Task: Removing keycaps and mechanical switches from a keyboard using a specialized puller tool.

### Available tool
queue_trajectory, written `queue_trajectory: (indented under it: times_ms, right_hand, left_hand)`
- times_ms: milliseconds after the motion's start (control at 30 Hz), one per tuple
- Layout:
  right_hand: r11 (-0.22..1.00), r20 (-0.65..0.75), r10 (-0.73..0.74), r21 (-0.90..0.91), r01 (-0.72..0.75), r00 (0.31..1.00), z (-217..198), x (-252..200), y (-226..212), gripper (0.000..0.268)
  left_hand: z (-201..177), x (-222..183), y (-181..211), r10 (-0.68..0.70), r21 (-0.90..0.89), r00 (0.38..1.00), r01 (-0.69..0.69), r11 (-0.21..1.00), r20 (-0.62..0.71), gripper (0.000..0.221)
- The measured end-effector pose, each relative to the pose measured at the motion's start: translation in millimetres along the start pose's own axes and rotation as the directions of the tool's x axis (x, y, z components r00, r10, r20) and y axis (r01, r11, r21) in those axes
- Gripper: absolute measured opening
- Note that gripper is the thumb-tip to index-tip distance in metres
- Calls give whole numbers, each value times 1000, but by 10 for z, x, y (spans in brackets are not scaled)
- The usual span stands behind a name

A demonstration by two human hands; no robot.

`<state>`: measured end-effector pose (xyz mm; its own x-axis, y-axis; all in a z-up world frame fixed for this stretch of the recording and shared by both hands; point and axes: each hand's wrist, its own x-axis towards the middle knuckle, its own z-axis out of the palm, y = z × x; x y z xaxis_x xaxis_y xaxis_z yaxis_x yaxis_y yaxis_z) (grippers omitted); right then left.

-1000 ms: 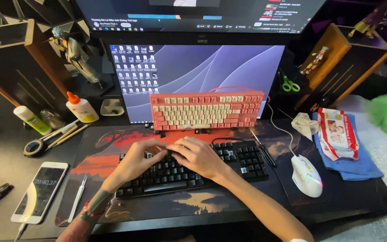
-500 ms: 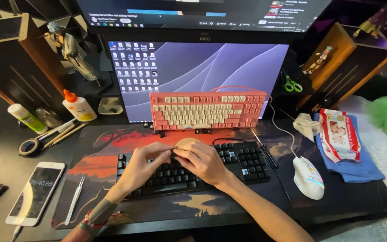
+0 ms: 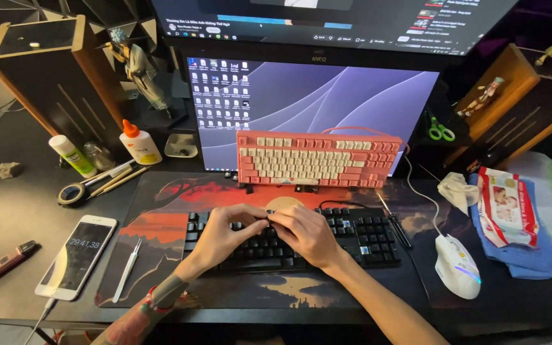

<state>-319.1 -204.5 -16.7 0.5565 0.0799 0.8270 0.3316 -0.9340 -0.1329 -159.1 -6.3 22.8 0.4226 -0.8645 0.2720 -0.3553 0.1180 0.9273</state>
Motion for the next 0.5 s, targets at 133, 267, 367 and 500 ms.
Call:
queue_trajectory:
  times_ms: [133, 267, 367, 500]
  right_hand:
    - [1000, 20, -12, -9, 12, 1000, -12, -4, 4, 24]
    - [1000, 20, 8, -1, -8, 1000, -9, 2, 3, 27]
    - [999, -9, 54, 9, -53, 999, 68, -64, 33, 20]
    - [996, -69, 86, 21, -84, 994, 113, -105, 88, 23]
  left_hand:
    - [21, -3, 4, 19, -9, 1000, -19, 1000, -8, 26]
    - [31, 4, -27, 36, 15, 999, -36, 999, -36, 25]
    - [33, -3, -88, 31, 8, 999, -31, 999, -43, 26]
    - [39, 9, 4, 19, -32, 999, -20, 999, -36, 26]
